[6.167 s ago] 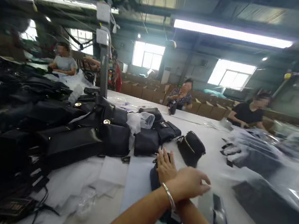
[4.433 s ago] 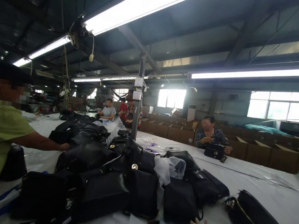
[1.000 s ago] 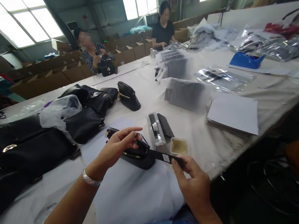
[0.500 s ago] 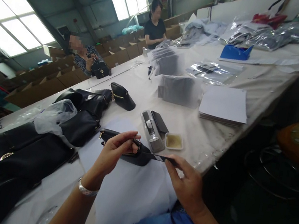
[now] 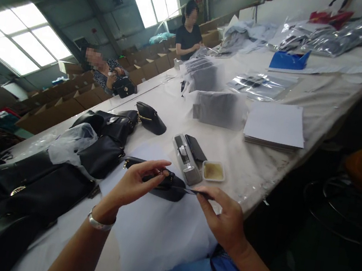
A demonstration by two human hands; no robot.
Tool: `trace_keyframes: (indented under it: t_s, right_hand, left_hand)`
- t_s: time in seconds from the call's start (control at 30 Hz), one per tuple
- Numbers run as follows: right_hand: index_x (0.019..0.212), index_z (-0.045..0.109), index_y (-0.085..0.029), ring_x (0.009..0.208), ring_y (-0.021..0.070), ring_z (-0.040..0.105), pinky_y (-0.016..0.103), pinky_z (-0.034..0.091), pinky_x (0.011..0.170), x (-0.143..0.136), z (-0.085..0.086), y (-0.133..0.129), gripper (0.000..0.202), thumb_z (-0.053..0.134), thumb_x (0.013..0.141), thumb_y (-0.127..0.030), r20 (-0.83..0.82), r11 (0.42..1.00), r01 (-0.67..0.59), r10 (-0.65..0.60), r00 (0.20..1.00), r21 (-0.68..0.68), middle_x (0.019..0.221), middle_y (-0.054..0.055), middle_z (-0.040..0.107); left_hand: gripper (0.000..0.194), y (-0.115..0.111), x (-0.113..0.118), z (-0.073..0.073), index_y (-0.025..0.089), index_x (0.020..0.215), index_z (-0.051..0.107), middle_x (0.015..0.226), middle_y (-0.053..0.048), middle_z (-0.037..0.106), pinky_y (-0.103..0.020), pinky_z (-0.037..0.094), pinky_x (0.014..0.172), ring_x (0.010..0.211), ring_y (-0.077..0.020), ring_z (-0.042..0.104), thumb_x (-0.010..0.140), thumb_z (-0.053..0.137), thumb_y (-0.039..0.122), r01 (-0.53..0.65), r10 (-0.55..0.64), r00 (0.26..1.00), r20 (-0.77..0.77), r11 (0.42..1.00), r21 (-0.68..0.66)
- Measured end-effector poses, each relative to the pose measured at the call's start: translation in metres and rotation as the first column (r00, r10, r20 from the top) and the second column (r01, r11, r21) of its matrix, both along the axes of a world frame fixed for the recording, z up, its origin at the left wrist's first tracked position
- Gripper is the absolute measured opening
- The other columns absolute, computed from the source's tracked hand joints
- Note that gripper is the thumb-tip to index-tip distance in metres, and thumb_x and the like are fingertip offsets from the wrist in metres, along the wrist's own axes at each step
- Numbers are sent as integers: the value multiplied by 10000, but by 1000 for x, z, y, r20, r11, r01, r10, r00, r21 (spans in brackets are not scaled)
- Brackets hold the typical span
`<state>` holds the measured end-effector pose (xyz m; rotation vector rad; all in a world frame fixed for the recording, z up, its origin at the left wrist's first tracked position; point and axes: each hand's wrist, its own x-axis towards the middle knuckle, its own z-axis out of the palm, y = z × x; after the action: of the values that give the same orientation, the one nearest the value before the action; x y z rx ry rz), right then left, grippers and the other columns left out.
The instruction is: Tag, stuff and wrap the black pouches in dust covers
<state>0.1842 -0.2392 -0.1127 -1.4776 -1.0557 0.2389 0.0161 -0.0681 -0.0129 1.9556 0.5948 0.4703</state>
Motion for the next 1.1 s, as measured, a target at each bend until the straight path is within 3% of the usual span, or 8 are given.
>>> trace_keyframes:
  t_s: [0.1, 0.27, 0.4, 0.53, 0.67, 0.77, 0.97, 1.1]
  right_hand:
    - [997, 715, -270, 885, 203, 711, 328, 581, 840, -6, 5, -1, 190, 649, 844, -178, 142, 995, -77, 67, 988, 66, 958, 16, 755]
    - [1068, 690, -267, 887, 202, 719, 330, 590, 826, -20, 16, 17, 220, 629, 866, -203, 182, 991, -96, 79, 980, 89, 982, 32, 756]
    - [1265, 527, -262, 879, 201, 723, 342, 579, 827, -28, 27, 37, 418, 656, 869, -300, -37, 998, -57, 55, 998, -37, 955, 27, 757]
    - [1134, 502, -241, 827, 206, 725, 333, 574, 781, -27, 33, 51, 396, 698, 826, -394, -296, 991, -109, 84, 952, -71, 883, 21, 758]
    - [1146, 531, -224, 786, 197, 721, 316, 578, 735, -21, 32, 58, 404, 696, 824, -404, -387, 980, -190, 154, 909, -57, 830, 7, 747]
    - [1218, 572, -226, 754, 185, 717, 317, 589, 740, -15, 28, 54, 434, 697, 827, -368, -338, 984, -173, 152, 929, -34, 800, -6, 735]
    - [860, 745, -251, 826, 203, 725, 322, 604, 794, 3, 14, 26, 58, 696, 831, -256, -18, 969, -234, 236, 972, 81, 869, 21, 763]
    - [957, 751, -250, 862, 202, 730, 332, 617, 792, 5, 17, 13, 191, 648, 845, -134, 147, 917, -355, 332, 932, 180, 913, 39, 770]
  left_hand:
    - [301, 1, 8, 9, 215, 1164, 704, 958, -73, 746, -294, 520, 814, 857, -198, 677, 880, 635, 287, 101, -97, 994, -40, 989, 104]
    - [309, 2, 22, 12, 203, 1165, 705, 1033, -95, 747, -306, 527, 809, 919, -231, 689, 895, 613, 322, 201, -200, 980, -19, 978, 51]
    - [338, 5, 30, 9, 194, 1164, 706, 1001, -95, 744, -293, 520, 757, 865, -218, 679, 893, 612, 375, 201, -201, 979, -5, 979, -34]
    - [379, 9, 35, 4, 177, 1160, 704, 903, -72, 723, -259, 495, 696, 782, -180, 653, 863, 648, 407, 172, -166, 985, 57, 977, -123]
    - [381, 13, 38, 3, 168, 1137, 714, 838, -50, 697, -233, 449, 634, 702, -138, 602, 845, 671, 409, 143, -135, 989, 63, 981, -131]
    - [379, 17, 38, 4, 164, 1139, 711, 800, -40, 681, -227, 419, 603, 657, -116, 559, 848, 667, 403, 140, -132, 989, 65, 979, -148]
    - [392, 27, 35, 0, 164, 1138, 702, 815, -46, 675, -212, 393, 575, 692, -120, 558, 832, 686, 409, 71, -48, 993, 110, 973, -221]
    - [385, 30, 35, -6, 172, 1124, 710, 830, -43, 678, -206, 408, 591, 734, -129, 584, 820, 702, 407, 64, -32, 991, 129, 966, -251]
